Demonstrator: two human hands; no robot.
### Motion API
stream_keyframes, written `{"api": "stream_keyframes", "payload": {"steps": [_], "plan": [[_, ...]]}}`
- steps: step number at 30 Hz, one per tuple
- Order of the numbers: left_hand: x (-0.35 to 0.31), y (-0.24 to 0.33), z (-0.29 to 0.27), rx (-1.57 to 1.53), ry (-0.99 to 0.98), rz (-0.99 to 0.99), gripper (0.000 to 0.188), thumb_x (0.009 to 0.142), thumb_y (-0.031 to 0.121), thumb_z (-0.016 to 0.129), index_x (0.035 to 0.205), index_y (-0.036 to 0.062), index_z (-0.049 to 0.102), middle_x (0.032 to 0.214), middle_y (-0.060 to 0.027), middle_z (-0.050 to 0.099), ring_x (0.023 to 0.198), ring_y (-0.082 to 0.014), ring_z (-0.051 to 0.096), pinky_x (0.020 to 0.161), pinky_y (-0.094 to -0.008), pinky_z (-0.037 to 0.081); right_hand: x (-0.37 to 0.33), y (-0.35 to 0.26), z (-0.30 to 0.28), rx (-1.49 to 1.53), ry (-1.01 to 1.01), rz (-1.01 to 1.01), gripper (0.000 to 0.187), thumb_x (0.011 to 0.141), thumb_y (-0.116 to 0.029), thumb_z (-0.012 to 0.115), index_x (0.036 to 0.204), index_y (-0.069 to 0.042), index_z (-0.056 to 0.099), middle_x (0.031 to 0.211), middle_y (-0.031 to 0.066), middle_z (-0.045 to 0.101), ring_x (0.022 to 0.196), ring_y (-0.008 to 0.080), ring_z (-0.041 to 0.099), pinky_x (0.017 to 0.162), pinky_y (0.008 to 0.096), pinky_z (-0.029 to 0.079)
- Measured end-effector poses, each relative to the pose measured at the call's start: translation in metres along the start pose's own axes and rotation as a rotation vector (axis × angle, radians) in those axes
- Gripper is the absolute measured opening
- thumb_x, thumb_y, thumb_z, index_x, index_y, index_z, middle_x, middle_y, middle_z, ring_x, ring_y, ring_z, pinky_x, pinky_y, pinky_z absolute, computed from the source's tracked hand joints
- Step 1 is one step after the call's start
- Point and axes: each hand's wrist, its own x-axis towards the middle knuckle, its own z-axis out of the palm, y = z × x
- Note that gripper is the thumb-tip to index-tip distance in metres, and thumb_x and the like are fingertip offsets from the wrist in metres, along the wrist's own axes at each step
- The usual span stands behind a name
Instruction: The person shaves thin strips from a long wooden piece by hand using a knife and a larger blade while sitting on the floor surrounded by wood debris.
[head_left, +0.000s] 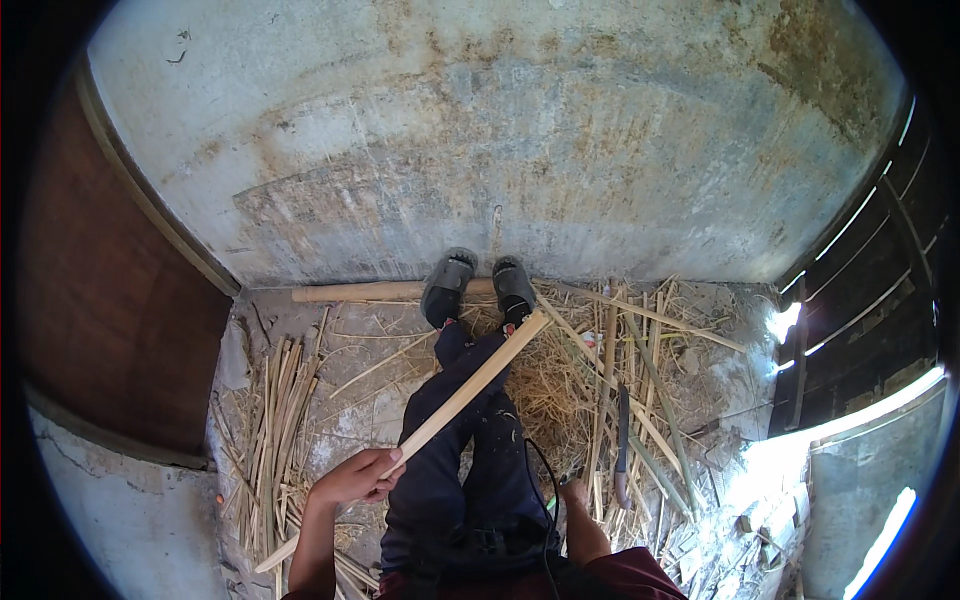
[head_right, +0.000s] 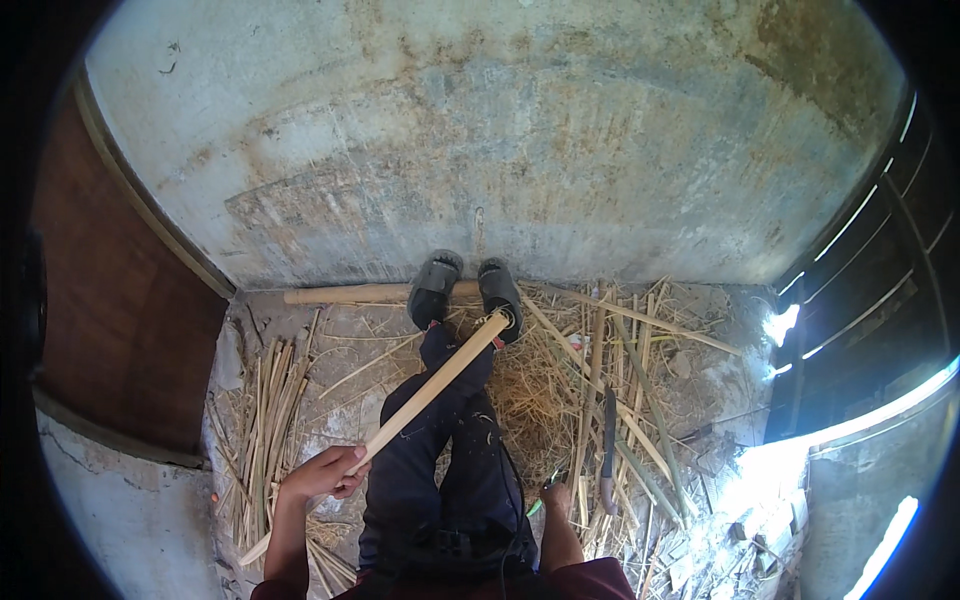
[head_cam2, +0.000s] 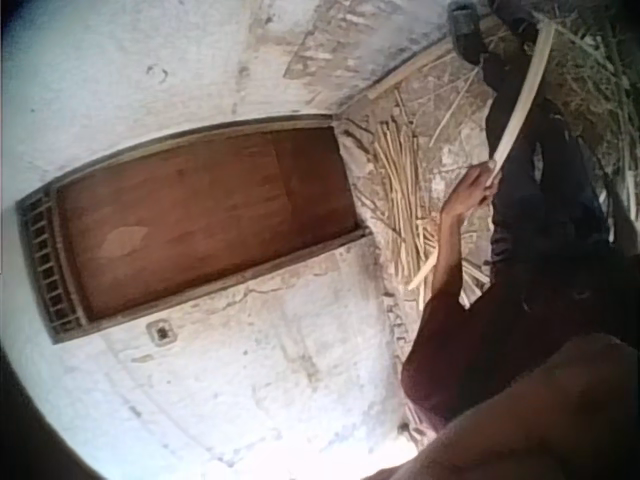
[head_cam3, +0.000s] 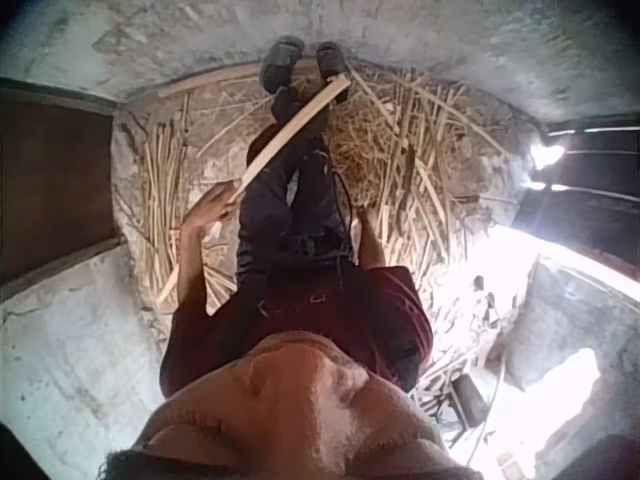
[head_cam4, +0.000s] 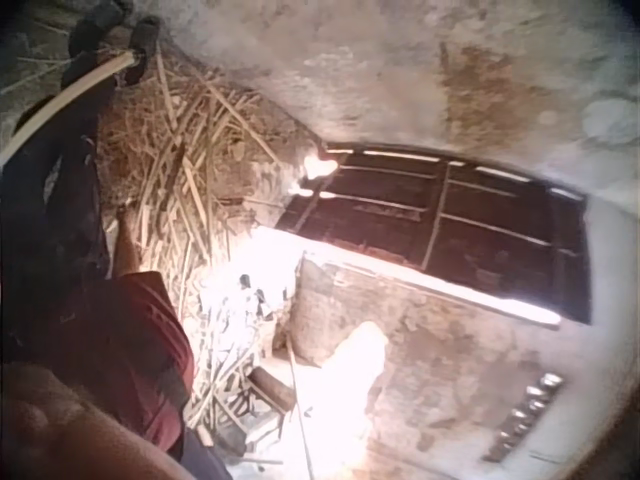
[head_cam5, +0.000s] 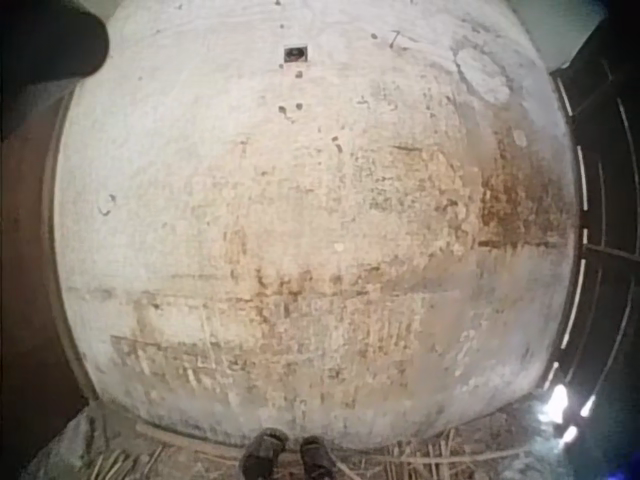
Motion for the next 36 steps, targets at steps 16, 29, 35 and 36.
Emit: {"api": "stream_keyframes", "payload": {"steps": [16, 29, 35, 36], "plan": [[0.01, 0.021, 0.013, -0.063, -0.016, 0.08, 0.053, 0.121, 0.049, 0.042, 0.094, 0.006, 0.056, 0.072, 0.0, 0.049, 0.05, -0.0104, 0.052, 0.044, -0.026, 0.037, -0.022, -0.013, -0.028, 0.182, 0.398, -0.23, 0.038, 0.095, -0.044, 0.074, 0.105, -0.007, 0.072, 0.108, 0.0229, 0.079, 0.099, 0.0458, 0.077, 0.086, 0.0574, 0.06], [0.012, 0.017, 0.028, 0.058, 0.116, 0.3, 0.045, 0.122, 0.039, 0.046, 0.097, 0.0041, 0.059, 0.07, 0.0022, 0.047, 0.057, -0.0074, 0.044, 0.053, -0.0274, 0.04, -0.059, -0.017, -0.175, 0.534, 0.338, -0.563, 0.032, 0.096, -0.024, 0.082, 0.091, -0.002, 0.059, 0.073, 0.0135, 0.071, 0.072, 0.0262, 0.076, 0.064, 0.0432, 0.056], [0.002, 0.02, 0.039, 0.156, 0.189, 0.332, 0.044, 0.122, 0.04, 0.045, 0.099, 0.0056, 0.061, 0.077, 0.0051, 0.044, 0.064, -0.0043, 0.04, 0.055, -0.0242, 0.037, -0.109, -0.055, -0.212, 0.858, -0.108, -0.559, 0.031, 0.103, -0.025, 0.08, 0.098, -0.005, 0.057, 0.078, 0.0063, 0.068, 0.064, 0.0167, 0.07, 0.053, 0.0344, 0.058], [0.006, 0.023, 0.044, 0.191, 0.199, 0.398, 0.042, 0.122, 0.038, 0.045, 0.101, 0.0054, 0.062, 0.077, 0.0051, 0.044, 0.065, -0.0045, 0.04, 0.057, -0.0243, 0.037, -0.113, -0.051, -0.221, 0.882, -0.107, -0.532, 0.027, 0.106, -0.023, 0.079, 0.104, -0.008, 0.056, 0.079, 0.0067, 0.067, 0.054, 0.0164, 0.064, 0.047, 0.0347, 0.053]]}}
